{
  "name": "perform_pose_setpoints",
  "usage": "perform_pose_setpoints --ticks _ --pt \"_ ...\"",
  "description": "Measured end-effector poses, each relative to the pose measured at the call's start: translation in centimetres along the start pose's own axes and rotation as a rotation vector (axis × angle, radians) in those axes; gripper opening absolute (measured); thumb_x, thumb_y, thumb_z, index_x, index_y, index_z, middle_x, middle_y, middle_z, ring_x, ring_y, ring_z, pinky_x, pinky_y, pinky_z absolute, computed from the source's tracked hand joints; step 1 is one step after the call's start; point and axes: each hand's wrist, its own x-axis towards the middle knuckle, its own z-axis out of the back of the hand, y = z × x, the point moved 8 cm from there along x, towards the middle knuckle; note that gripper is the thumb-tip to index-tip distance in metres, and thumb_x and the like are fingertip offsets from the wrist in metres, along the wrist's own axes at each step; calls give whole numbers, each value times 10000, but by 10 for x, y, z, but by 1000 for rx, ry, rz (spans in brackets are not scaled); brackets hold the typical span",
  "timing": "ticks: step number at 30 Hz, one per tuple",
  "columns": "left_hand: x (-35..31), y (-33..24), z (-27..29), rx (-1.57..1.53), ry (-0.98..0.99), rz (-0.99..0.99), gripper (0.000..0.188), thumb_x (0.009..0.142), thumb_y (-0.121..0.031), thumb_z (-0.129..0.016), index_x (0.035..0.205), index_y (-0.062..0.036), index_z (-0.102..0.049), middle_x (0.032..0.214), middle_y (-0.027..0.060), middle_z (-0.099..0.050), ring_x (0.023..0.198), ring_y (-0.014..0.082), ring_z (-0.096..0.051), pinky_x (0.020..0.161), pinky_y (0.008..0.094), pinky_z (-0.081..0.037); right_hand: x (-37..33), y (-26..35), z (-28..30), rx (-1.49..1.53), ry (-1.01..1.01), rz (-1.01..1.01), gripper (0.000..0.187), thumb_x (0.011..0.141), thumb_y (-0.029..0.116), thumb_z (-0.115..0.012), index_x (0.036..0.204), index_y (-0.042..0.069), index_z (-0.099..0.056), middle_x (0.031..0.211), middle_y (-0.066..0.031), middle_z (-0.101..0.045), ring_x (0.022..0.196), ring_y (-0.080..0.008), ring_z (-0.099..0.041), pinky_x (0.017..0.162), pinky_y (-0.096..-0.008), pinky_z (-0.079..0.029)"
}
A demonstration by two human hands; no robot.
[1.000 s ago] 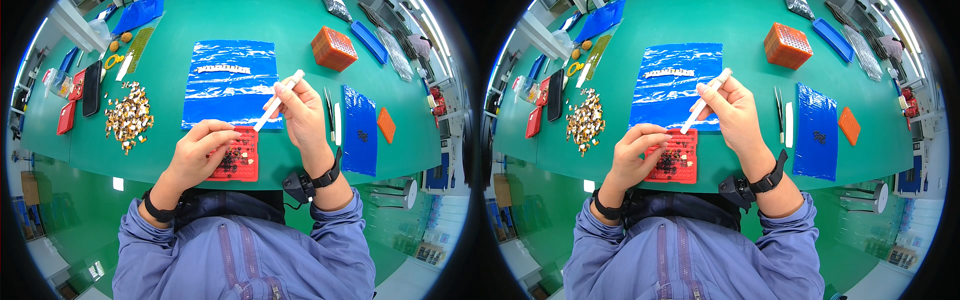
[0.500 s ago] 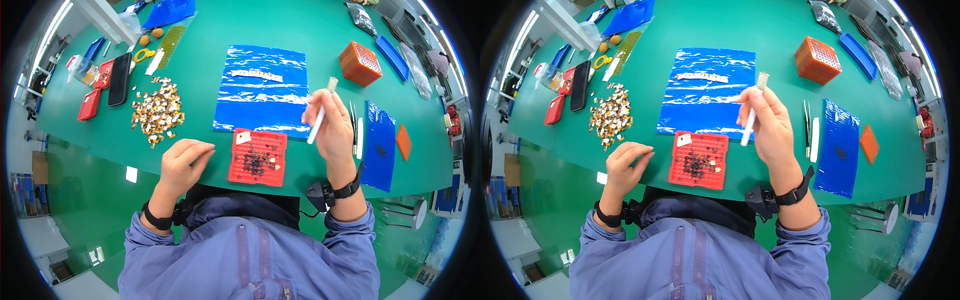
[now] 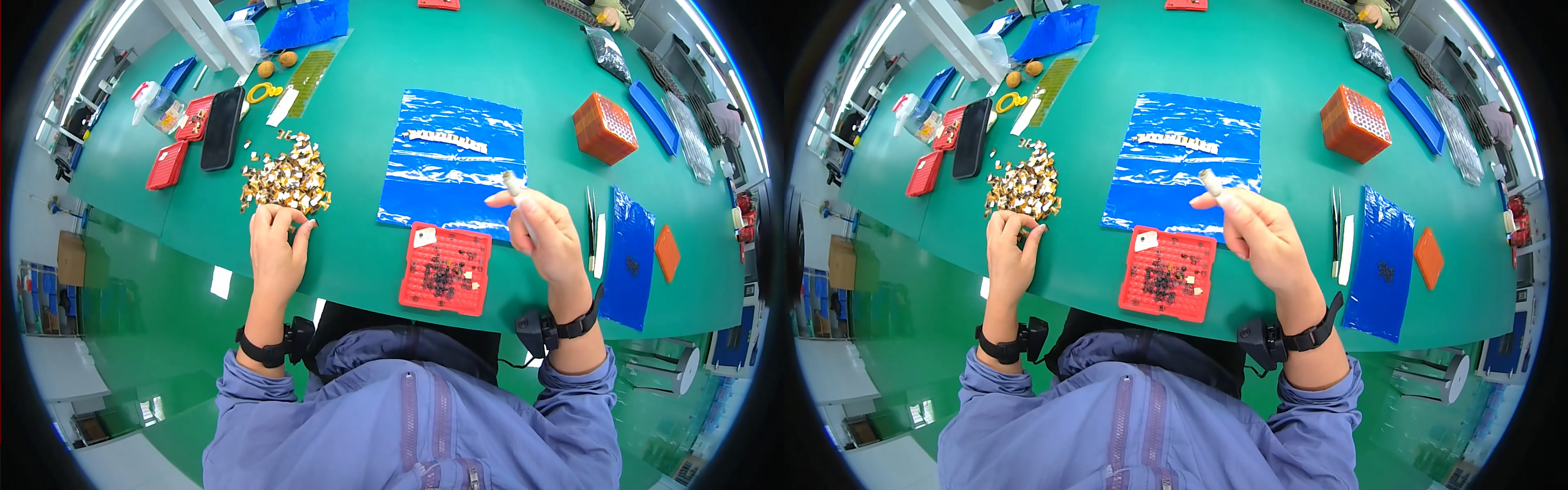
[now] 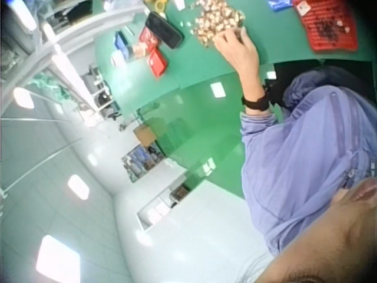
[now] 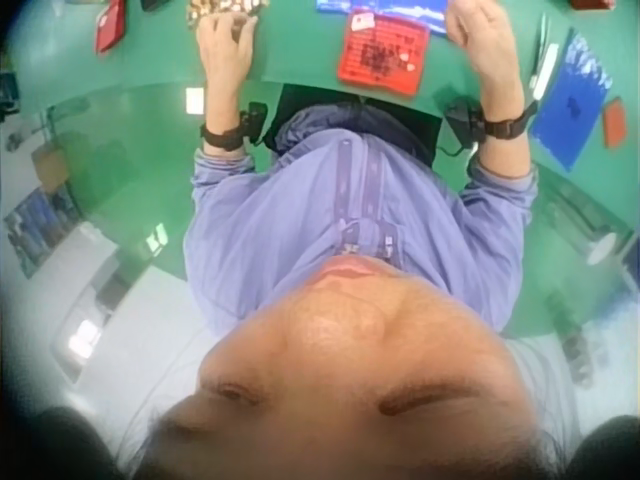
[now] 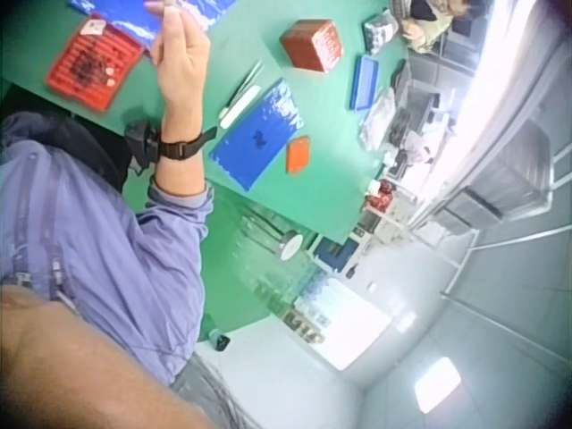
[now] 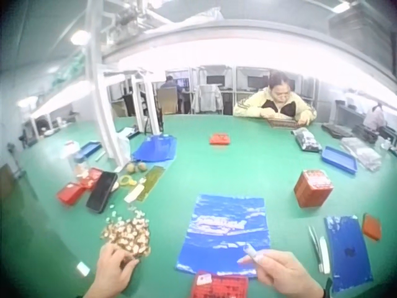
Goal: The person uses a white plastic tool to pick up small electronic components from a red tray and places them into a white tube. The person repeats this process, handling components one by one and occasionally adjusting the tube or the tray.
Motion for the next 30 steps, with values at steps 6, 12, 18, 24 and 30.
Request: perform_pose_setpoints --ticks 6,12,18,24,30 --pt "2 -34 -20 -926 287 212 49 833 -27 -593 862 -37 -555 768 23 -578 767 89 -559 651 217 -439 -6 -11 -9 -53 95 -113 142 894 114 -540 968 -3 -573 603 49 -463 541 -1 -374 471 -179 -281" --pt "15 -118 -47 -1508 721 182 81 860 -59 -584 933 -40 -553 848 -17 -560 780 25 -519 683 185 -421 -9 -5 -15 -88 160 -120 185 891 141 -554 900 -24 -637 692 10 -564 632 -37 -447 540 -206 -370" --pt "25 -143 -70 -1864 897 274 108 870 -97 -579 957 -32 -568 885 14 -595 811 63 -545 729 212 -440 -11 -10 -3 -17 133 -184 223 900 151 -539 852 -42 -642 683 -1 -570 629 -50 -450 544 -218 -377" --pt "24 -144 -83 -2005 940 242 102 865 -70 -576 958 -31 -560 879 19 -594 795 65 -546 711 211 -441 -8 -4 -6 -71 87 -134 203 886 141 -557 859 -38 -648 678 -18 -585 609 -58 -465 536 -224 -381" --pt "19 -144 -93 -2027 997 326 100 850 -62 -596 926 -42 -533 827 9 -579 747 51 -529 659 193 -427 -6 -1 -5 -121 89 -67 123 831 89 -617 866 -21 -658 714 -35 -619 613 -59 -497 540 -210 -386"
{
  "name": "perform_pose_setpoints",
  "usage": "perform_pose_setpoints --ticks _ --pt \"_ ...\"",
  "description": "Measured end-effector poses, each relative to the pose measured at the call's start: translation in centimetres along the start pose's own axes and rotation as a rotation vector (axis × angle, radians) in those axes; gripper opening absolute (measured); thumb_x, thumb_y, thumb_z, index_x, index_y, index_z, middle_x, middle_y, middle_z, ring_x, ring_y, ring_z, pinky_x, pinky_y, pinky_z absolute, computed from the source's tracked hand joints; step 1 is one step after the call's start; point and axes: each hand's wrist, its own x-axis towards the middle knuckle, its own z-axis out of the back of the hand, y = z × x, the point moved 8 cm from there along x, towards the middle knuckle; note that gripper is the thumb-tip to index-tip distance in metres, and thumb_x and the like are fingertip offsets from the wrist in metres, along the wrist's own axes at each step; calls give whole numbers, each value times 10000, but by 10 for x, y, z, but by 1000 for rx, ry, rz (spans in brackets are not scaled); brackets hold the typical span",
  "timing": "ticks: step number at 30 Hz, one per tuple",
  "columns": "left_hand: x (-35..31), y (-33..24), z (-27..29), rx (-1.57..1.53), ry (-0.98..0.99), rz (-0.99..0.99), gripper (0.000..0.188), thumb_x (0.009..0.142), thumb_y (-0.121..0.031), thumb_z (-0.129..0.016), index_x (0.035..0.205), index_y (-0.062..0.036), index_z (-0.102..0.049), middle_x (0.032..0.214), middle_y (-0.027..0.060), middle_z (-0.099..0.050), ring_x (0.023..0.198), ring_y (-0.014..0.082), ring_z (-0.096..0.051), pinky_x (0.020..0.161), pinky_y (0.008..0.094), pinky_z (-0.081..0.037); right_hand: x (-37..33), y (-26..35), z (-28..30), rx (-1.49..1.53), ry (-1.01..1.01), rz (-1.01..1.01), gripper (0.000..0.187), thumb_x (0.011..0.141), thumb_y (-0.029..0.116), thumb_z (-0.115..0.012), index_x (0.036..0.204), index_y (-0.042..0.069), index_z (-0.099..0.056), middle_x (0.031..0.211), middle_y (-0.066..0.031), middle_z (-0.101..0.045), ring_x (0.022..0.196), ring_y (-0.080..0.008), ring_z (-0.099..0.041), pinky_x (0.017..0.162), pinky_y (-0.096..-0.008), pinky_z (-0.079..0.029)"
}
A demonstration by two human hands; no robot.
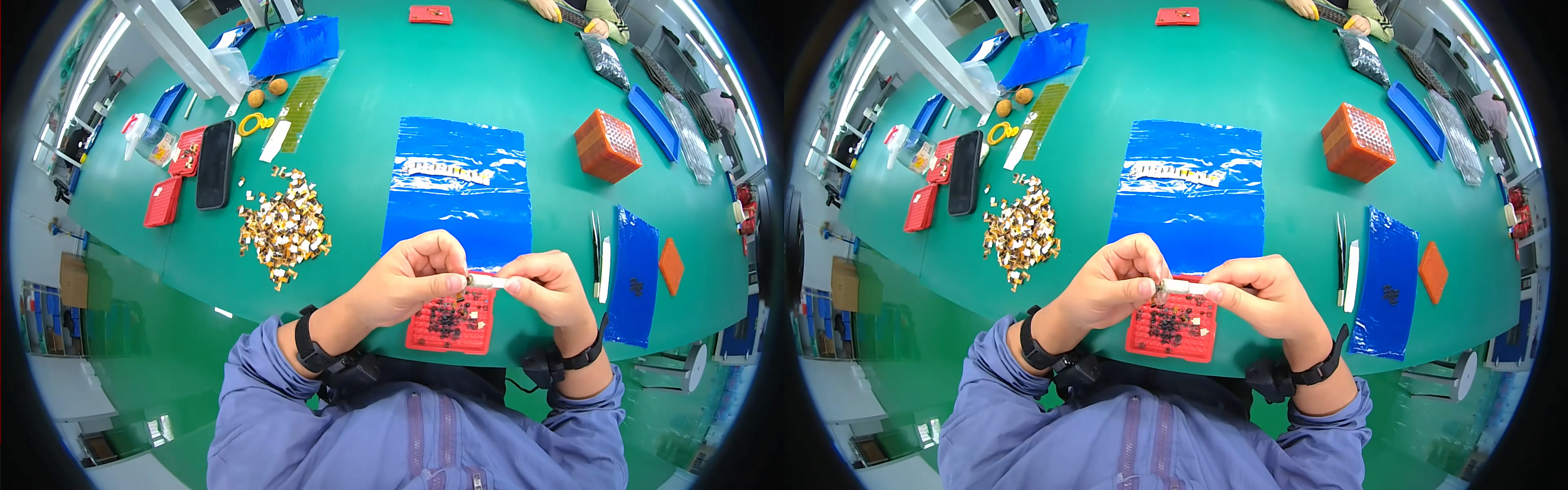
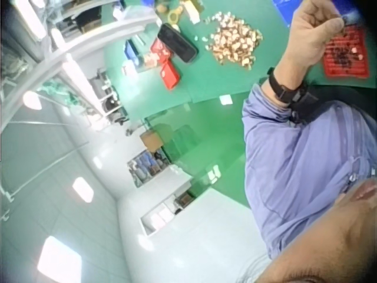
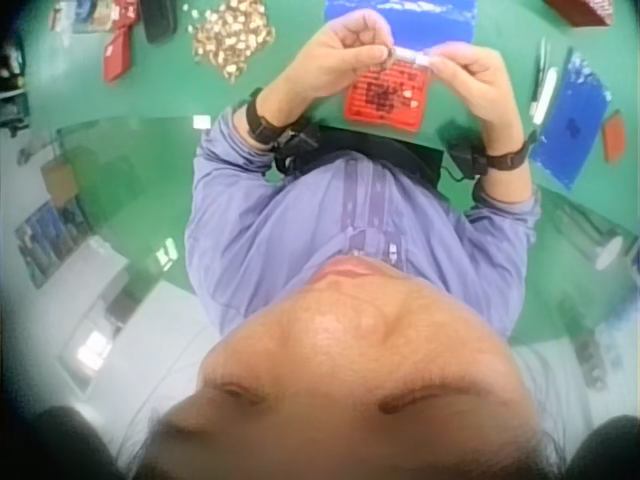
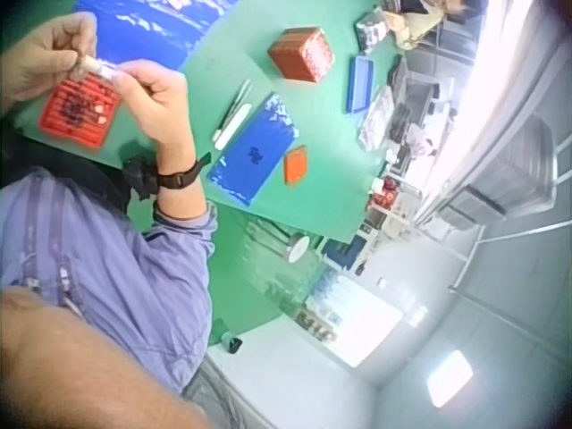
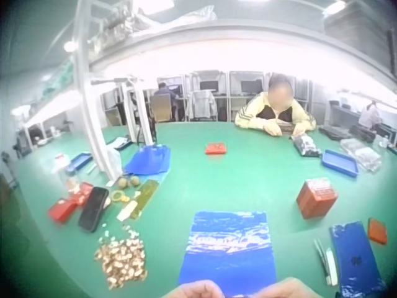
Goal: The person uses a white plastic tool to pick up small electronic components from a red tray and places them into a white tube. The person repeats this process, handling components one by one and occasionally adjusting the tube or the tray.
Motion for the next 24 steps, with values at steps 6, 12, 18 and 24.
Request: perform_pose_setpoints --ticks 6,12,18,24 --pt "0 2 -3 -21 22 27 85 850 -69 -599 899 -49 -533 800 7 -575 721 55 -528 653 199 -430 4 5 2 16 -27 45 99 755 32 -683 849 8 -663 751 -32 -625 614 -50 -501 528 -200 -370" --pt "0 3 -2 -33 23 32 79 853 -73 -596 893 -47 -533 785 8 -574 717 57 -527 653 208 -428 4 3 0 33 17 28 94 764 30 -674 850 -1 -653 745 -28 -617 604 -49 -501 518 -195 -373" --pt "-1 6 -2 -36 80 54 88 853 -52 -577 902 -31 -506 860 84 -581 796 139 -572 724 257 -455 0 -3 2 144 67 -93 85 791 35 -650 858 -18 -651 736 -32 -612 591 -61 -511 511 -208 -391" --pt "-1 7 0 -68 68 63 87 850 -47 -578 896 -30 -506 868 85 -576 805 141 -568 723 260 -455 3 10 0 -18 65 84 76 785 25 -655 849 -16 -650 748 -35 -607 646 -68 -542 554 -200 -413"
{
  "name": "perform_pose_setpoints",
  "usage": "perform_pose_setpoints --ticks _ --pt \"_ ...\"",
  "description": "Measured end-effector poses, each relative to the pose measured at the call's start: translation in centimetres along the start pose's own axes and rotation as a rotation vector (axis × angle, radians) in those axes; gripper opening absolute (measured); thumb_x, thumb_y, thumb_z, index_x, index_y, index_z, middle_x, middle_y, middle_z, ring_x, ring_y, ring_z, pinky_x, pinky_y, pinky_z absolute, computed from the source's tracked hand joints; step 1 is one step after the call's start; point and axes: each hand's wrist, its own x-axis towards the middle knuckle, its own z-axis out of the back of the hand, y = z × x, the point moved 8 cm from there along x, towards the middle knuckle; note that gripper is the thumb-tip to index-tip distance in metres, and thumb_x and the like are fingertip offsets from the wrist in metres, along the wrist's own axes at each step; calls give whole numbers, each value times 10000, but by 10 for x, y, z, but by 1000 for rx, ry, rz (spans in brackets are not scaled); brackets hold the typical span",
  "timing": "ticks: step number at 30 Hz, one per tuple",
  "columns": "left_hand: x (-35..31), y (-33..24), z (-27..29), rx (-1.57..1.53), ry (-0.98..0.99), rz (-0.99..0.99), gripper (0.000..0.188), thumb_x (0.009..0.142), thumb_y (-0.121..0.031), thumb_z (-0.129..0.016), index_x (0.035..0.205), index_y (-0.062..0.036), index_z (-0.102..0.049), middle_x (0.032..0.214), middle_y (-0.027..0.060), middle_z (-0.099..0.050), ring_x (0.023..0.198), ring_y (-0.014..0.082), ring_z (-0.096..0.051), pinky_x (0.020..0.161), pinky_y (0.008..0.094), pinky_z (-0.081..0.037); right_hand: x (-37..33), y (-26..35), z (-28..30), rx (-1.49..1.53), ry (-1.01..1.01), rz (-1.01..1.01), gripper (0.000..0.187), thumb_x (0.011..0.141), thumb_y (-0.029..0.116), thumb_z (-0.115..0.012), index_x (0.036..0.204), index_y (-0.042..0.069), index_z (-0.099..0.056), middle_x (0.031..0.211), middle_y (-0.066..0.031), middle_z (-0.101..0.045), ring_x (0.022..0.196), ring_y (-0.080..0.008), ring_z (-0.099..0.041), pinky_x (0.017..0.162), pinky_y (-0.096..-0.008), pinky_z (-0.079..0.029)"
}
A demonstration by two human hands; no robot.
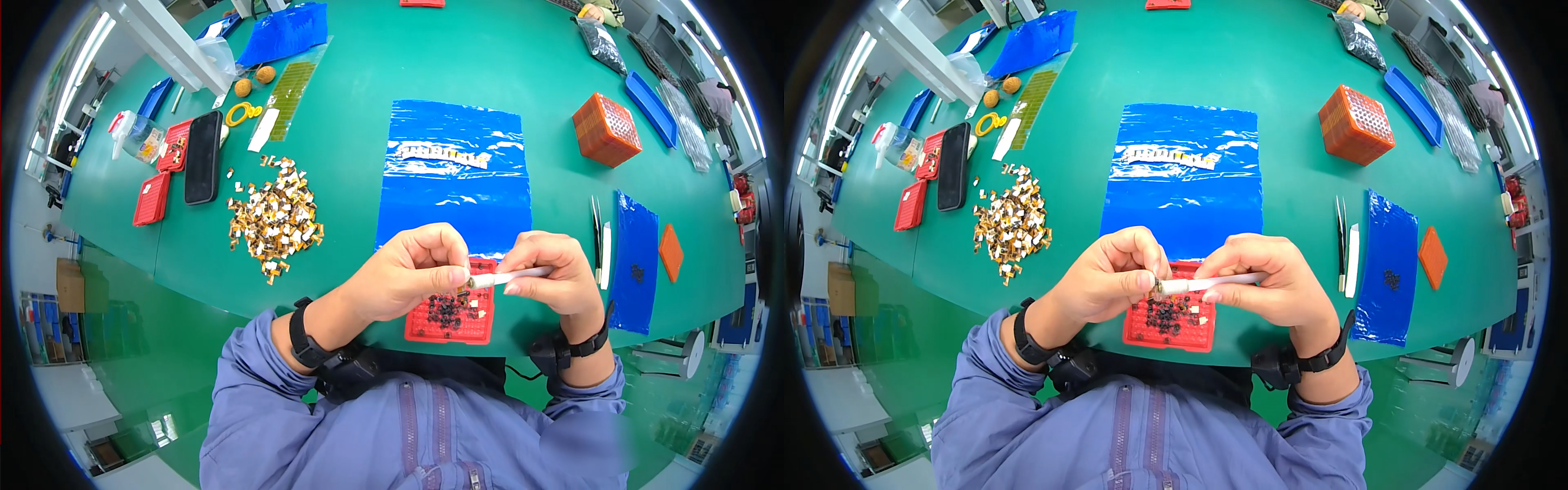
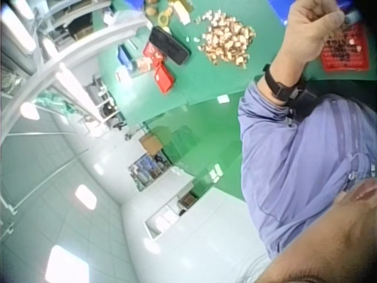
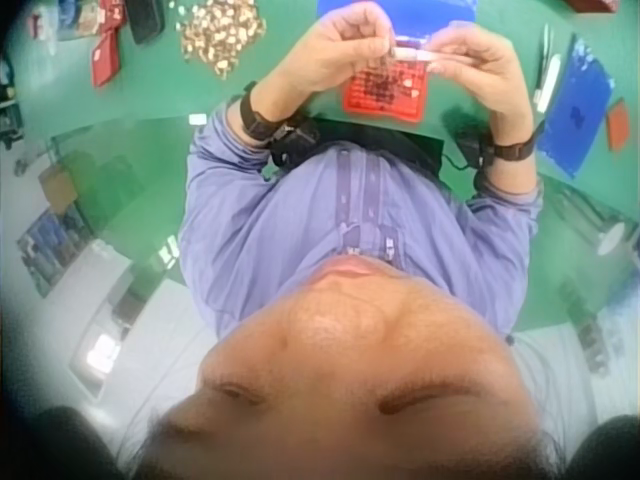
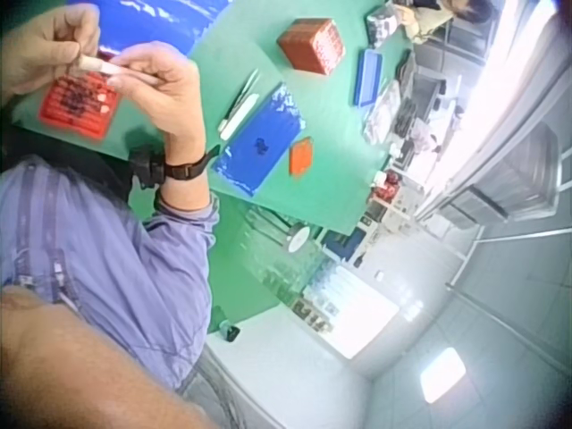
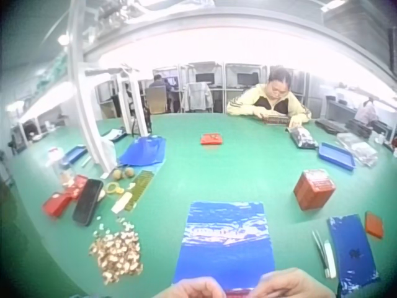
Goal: The person uses a white plastic tool to pick up small electronic components from a red tray and places them into a white tube. The person repeats this process, handling components one by one and occasionally adjusting the tube or the tray.
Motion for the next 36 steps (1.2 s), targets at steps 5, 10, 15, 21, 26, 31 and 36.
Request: perform_pose_setpoints --ticks 5,10,15,21,26,31,36 --pt "-1 -2 0 6 9 -19 84 855 -47 -569 902 -28 -503 864 85 -573 810 146 -575 721 263 -460 -2 -5 0 120 -49 -92 101 773 7 -662 865 -23 -631 798 -44 -618 732 -80 -582 637 -198 -454" --pt "1 -3 -2 62 -45 -26 88 850 -76 -598 889 -41 -528 775 9 -567 708 60 -522 642 210 -424 -3 -10 -2 205 -16 -130 113 779 -2 -651 883 -33 -617 834 -63 -626 764 -91 -595 678 -203 -471" --pt "0 -2 -2 67 -37 -7 85 848 -68 -599 889 -42 -529 776 8 -567 709 57 -520 640 208 -422 -3 -9 -4 219 -17 -151 90 814 21 -616 883 -36 -613 775 -51 -620 678 -72 -566 602 -193 -448" --pt "-1 -2 -2 87 5 15 112 836 -60 -603 886 -32 -507 852 80 -572 779 144 -564 701 261 -456 -4 -9 0 18 30 -127 102 849 76 -593 873 -19 -619 690 0 -575 581 -33 -475 489 -189 -353" --pt "-1 -2 0 79 -5 5 122 834 -74 -609 884 -33 -505 845 83 -569 776 145 -565 696 263 -454 -3 -8 -1 97 -54 -41 78 824 64 -628 864 -3 -622 657 18 -542 557 -20 -425 479 -186 -310" --pt "-1 -2 1 75 -3 0 109 841 -71 -597 884 -34 -503 843 85 -567 779 150 -568 705 266 -453 -2 -5 1 7 -8 -19 84 797 42 -655 851 -6 -613 677 20 -549 593 -19 -453 511 -174 -341" --pt "-1 0 3 80 -5 3 106 845 -69 -590 890 -38 -499 857 87 -572 790 151 -572 715 269 -453 -3 -9 1 179 -46 -102 98 801 35 -647 871 -16 -602 732 -3 -584 660 -32 -521 572 -175 -410"
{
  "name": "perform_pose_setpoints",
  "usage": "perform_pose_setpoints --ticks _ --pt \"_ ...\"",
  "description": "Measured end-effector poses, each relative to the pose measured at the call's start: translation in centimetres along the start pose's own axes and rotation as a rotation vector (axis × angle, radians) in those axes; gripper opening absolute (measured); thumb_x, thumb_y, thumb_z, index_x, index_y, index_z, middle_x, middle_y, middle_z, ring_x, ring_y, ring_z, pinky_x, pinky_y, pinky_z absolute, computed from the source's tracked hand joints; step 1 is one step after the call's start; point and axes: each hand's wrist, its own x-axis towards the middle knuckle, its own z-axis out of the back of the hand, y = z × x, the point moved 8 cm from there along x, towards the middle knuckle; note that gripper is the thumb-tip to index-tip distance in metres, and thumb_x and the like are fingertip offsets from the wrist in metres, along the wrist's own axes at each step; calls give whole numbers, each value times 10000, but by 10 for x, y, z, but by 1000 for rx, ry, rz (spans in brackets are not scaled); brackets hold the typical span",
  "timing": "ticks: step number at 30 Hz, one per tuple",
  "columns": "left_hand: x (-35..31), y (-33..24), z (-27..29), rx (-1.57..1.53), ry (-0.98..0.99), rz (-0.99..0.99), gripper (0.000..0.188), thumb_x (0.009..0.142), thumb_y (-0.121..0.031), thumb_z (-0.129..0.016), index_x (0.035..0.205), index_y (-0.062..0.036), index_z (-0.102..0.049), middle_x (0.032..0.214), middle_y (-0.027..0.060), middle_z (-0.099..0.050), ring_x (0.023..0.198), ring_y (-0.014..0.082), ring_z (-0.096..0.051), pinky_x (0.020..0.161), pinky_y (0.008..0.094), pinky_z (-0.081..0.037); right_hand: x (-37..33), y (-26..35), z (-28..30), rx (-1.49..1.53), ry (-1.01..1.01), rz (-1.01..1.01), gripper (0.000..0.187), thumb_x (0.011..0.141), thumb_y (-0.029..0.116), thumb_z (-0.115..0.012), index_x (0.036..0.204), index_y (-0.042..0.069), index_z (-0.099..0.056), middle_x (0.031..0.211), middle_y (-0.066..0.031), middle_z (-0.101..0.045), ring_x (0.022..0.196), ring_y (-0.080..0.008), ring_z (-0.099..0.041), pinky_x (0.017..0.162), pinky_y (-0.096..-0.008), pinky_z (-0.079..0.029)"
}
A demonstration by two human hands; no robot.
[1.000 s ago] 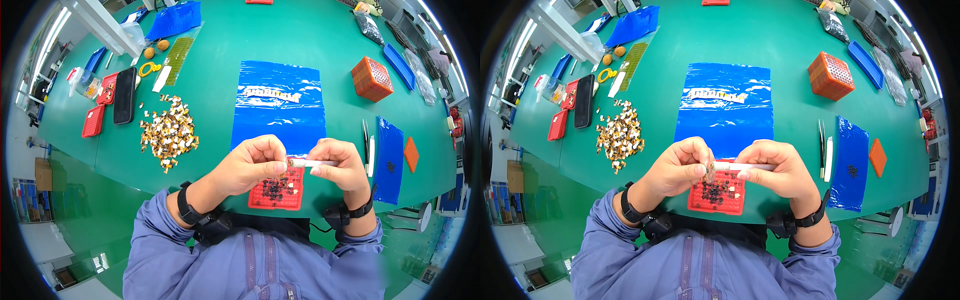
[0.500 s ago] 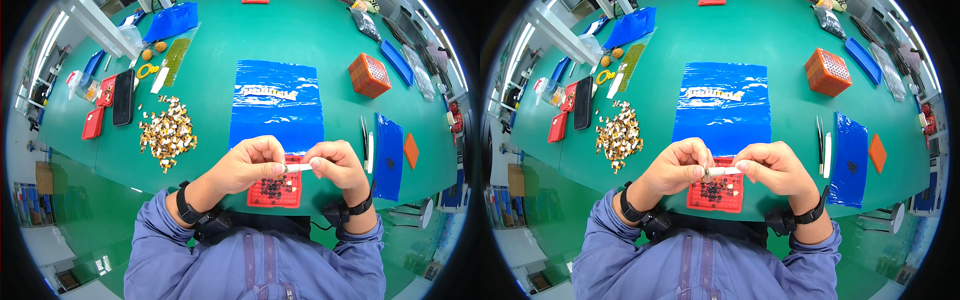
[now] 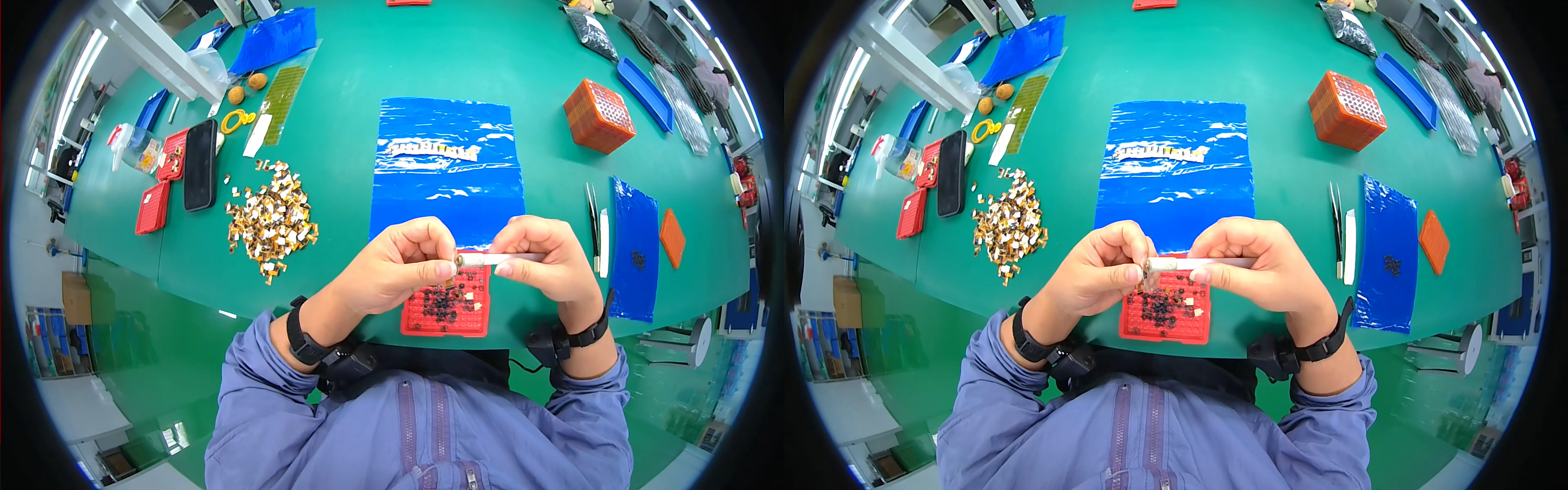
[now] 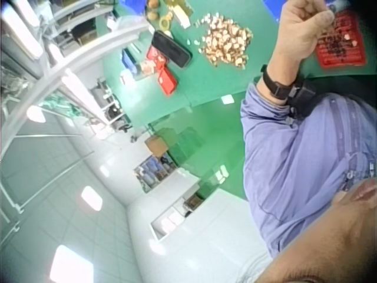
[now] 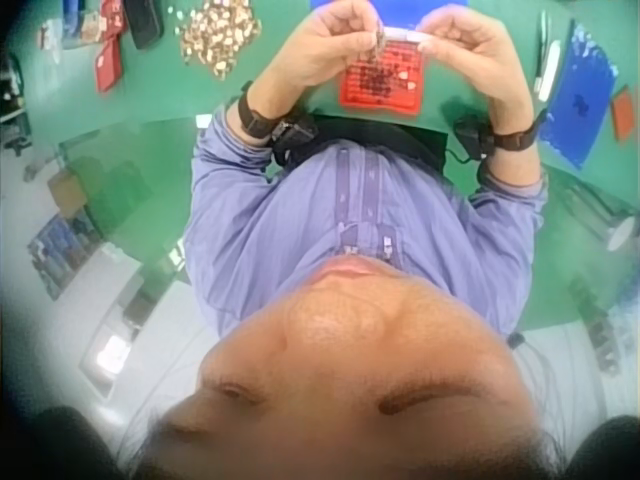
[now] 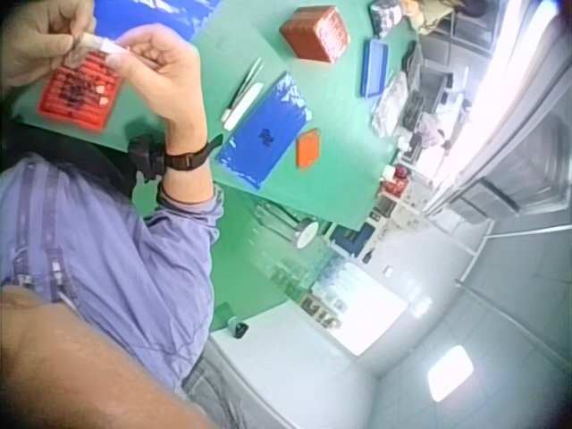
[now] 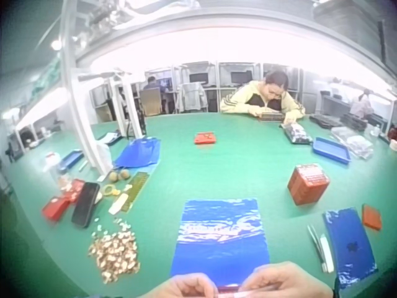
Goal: The person uses a white plastic tool to pick up small electronic components from a red tray and places them into a white tube. The person repeats this process, handling components one by one and occasionally adjusting the tube or the tray.
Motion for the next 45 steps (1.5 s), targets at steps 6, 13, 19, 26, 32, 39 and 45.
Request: perform_pose_setpoints --ticks 6,13,19,26,32,39,45 --pt "1 -2 -2 6 -36 -33 78 851 -62 -592 898 -37 -534 808 11 -559 728 59 -505 656 206 -412 -1 -2 -2 25 24 -22 111 818 41 -631 897 -29 -597 801 -43 -624 708 -46 -557 609 -182 -444" --pt "2 -9 -1 35 -77 -57 67 877 -63 -551 934 -30 -538 819 15 -558 743 66 -510 669 205 -418 -1 -1 5 38 -7 -19 107 828 42 -619 899 -35 -597 792 -42 -622 712 -44 -551 617 -181 -443" --pt "1 -9 1 11 -102 -73 55 884 -55 -536 932 -29 -540 829 26 -568 744 70 -527 669 203 -431 0 2 4 -103 15 15 84 827 25 -608 891 -29 -597 773 -29 -611 695 -40 -541 595 -181 -431" --pt "1 -6 1 38 -83 -50 52 871 -44 -553 918 -32 -534 814 15 -564 734 62 -523 653 195 -420 -1 -2 5 3 -47 -120 102 854 79 -587 879 -12 -626 705 0 -580 608 -33 -483 517 -180 -371" --pt "2 -3 2 15 -73 -21 71 856 -38 -573 903 -41 -521 804 7 -557 727 53 -518 638 190 -411 -2 1 3 -97 -3 -71 129 867 93 -573 889 -24 -621 690 5 -575 628 -37 -498 529 -183 -387" --pt "2 -3 1 1 -76 -29 71 854 -44 -580 888 -46 -518 803 12 -564 715 60 -523 631 194 -420 0 2 3 -84 1 29 113 845 77 -602 905 -20 -608 681 7 -575 607 -32 -488 528 -181 -391" --pt "2 0 1 -12 -63 -2 66 855 -42 -578 880 -38 -516 809 28 -578 738 77 -547 660 206 -442 -1 4 1 -176 19 8 63 815 56 -633 837 -2 -630 683 -5 -583 587 -40 -489 515 -191 -391"
